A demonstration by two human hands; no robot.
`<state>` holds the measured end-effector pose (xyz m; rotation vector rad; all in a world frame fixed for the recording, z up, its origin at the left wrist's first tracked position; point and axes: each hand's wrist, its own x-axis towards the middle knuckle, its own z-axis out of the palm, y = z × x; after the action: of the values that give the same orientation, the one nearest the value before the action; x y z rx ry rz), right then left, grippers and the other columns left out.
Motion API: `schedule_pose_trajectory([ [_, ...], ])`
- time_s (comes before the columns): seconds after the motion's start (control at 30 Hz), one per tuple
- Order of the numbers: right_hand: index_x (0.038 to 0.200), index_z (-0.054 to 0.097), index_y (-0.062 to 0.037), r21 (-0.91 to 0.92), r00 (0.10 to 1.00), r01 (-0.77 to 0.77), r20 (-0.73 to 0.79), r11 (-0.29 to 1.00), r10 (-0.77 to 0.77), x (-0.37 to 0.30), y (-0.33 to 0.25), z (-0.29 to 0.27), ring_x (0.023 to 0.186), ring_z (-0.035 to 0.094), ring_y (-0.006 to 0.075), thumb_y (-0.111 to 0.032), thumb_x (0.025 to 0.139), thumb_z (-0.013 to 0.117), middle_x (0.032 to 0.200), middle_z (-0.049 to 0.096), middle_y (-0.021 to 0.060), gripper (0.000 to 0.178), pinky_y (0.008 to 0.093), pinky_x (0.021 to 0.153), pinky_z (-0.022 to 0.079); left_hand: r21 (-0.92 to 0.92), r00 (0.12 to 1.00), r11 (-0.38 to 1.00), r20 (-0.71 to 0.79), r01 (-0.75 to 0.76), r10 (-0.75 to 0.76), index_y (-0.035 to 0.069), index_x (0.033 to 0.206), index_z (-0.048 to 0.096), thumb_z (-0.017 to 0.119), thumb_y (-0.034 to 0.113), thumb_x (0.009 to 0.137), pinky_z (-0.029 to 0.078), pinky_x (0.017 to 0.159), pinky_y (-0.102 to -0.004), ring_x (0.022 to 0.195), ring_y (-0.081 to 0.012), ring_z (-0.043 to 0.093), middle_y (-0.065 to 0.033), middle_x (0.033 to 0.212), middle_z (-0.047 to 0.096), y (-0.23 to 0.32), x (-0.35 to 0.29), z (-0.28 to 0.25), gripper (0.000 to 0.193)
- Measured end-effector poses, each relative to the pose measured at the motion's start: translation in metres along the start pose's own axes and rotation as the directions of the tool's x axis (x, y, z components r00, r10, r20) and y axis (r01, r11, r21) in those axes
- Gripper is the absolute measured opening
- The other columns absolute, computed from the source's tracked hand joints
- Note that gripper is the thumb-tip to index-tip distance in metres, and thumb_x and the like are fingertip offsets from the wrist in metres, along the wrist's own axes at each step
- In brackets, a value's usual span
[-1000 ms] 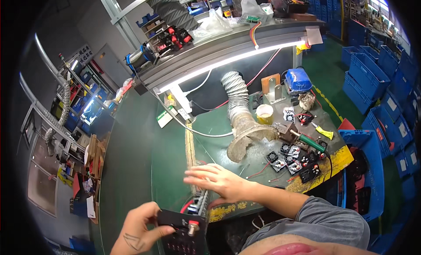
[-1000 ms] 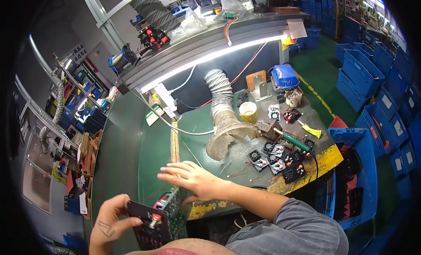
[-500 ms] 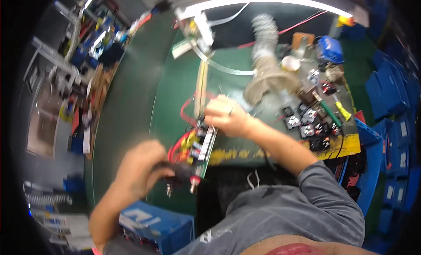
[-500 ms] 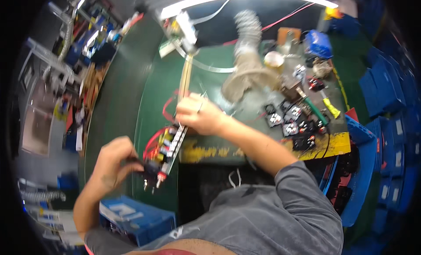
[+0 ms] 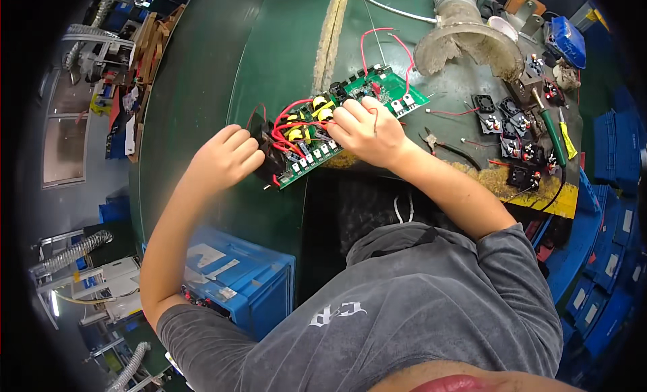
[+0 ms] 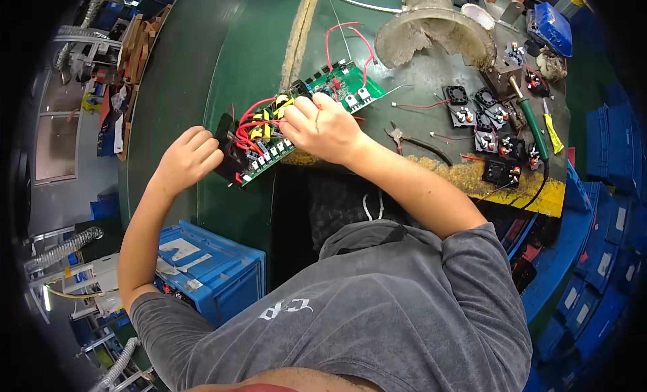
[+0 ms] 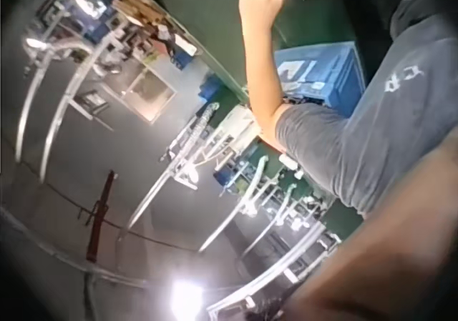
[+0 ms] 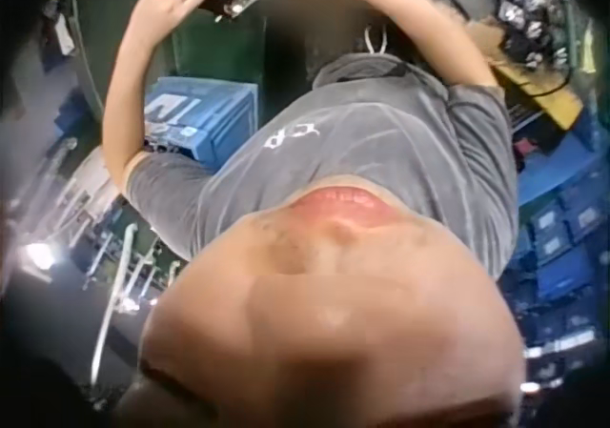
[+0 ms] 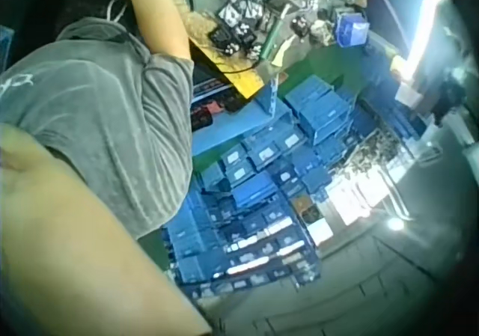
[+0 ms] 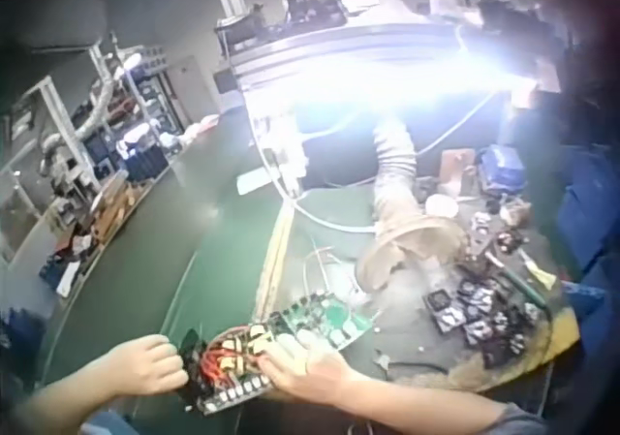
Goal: Assembling components on a circuit board and soldering wires to small electronic fans.
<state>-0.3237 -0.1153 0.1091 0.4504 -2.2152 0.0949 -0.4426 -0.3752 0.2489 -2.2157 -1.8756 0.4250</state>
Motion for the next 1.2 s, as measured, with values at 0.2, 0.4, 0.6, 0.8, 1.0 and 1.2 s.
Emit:
schedule_pose_trajectory([
  [0.2, 0.075, 0.056, -0.0163, 0.053, 0.991, -0.069, -0.111, 0.996, 0.075, -0.02, -0.008, 0.002, 0.074, 0.054, 0.0149, -0.02, 0.076, 0.066, 0.077, 0.047, -0.0016, 0.01, 0.0309, 0.066, 0.04, -0.041, 0.995, 0.998, 0.08, -0.051, 0.054, 0.008, 0.074, 0.049, 0.063, 0.012, 0.066, 0.053, 0.089, -0.0398, 0.082, -0.0239, 0.06, -0.0069, 0.078, 0.052, 0.02, 0.013, -0.015, 0.017],
  [0.4, 0.091, 0.061, -0.0146, 0.054, 0.974, -0.213, 0.09, 0.976, 0.207, -0.019, -0.024, -0.002, 0.08, 0.053, 0.0171, -0.022, 0.082, 0.062, 0.083, 0.049, 0.0004, 0.012, 0.0327, 0.07, 0.039, -0.008, 0.984, 0.997, 0.163, -0.076, 0.077, 0.009, 0.076, 0.05, 0.062, 0.014, 0.068, 0.052, 0.09, -0.0399, 0.083, -0.0233, 0.058, -0.0061, 0.077, 0.051, 0.008, 0.021, -0.02, 0.015],
  [0.6, 0.1, 0.066, -0.0006, 0.149, 0.919, -0.22, 0.363, 0.964, 0.154, -0.026, -0.068, 0.016, 0.095, 0.051, 0.0252, -0.023, 0.081, 0.06, 0.096, 0.055, 0.0096, 0.029, 0.0356, 0.083, 0.04, 0.075, 0.96, 0.995, 0.277, -0.068, 0.045, 0.009, 0.08, 0.054, 0.062, 0.014, 0.072, 0.049, 0.09, -0.0377, 0.088, -0.0229, 0.057, -0.0063, 0.083, 0.053, -0.013, -0.016, 0.026, 0.012],
  [0.8, 0.096, 0.068, 0.0013, 0.056, 0.916, -0.199, 0.367, 0.978, 0.165, -0.025, -0.074, 0.023, 0.098, 0.051, 0.0267, -0.025, 0.083, 0.058, 0.098, 0.058, 0.0113, 0.031, 0.0362, 0.086, 0.041, 0.135, 0.917, 0.989, 0.384, 0.058, -0.107, 0.009, 0.086, 0.055, 0.062, 0.012, 0.077, 0.047, 0.086, -0.0362, 0.089, -0.0232, 0.058, -0.0058, 0.084, 0.055, -0.013, -0.034, 0.048, 0.012],
  [1.0, 0.139, 0.055, 0.004, 0.13, 0.861, -0.259, 0.48, 0.957, 0.168, -0.039, -0.09, -0.018, 0.135, 0.046, 0.0401, -0.025, 0.092, 0.052, 0.137, 0.054, 0.0239, 0.055, 0.05, 0.115, 0.036, 0.02, 0.955, 0.976, 0.204, 0.215, -0.215, 0.009, 0.088, 0.061, 0.066, 0.013, 0.079, 0.049, 0.084, -0.0395, 0.091, -0.0247, 0.062, -0.0065, 0.085, 0.06, -0.01, 0.065, 0.015, 0.011],
  [1.2, 0.134, 0.063, -0.0102, 0.702, 0.839, -0.329, 0.525, 0.632, -0.146, -0.094, -0.102, -0.1, 0.149, 0.036, 0.0365, -0.024, 0.083, 0.072, 0.157, 0.042, 0.0173, 0.054, 0.0504, 0.114, 0.039, -0.296, 0.949, 0.912, -0.048, 0.284, -0.311, 0.005, 0.088, 0.067, 0.072, 0.041, 0.091, 0.053, 0.08, -0.0418, 0.095, -0.0313, 0.064, -0.0113, 0.096, 0.066, 0.037, 0.194, 0.072, 0.036],
])
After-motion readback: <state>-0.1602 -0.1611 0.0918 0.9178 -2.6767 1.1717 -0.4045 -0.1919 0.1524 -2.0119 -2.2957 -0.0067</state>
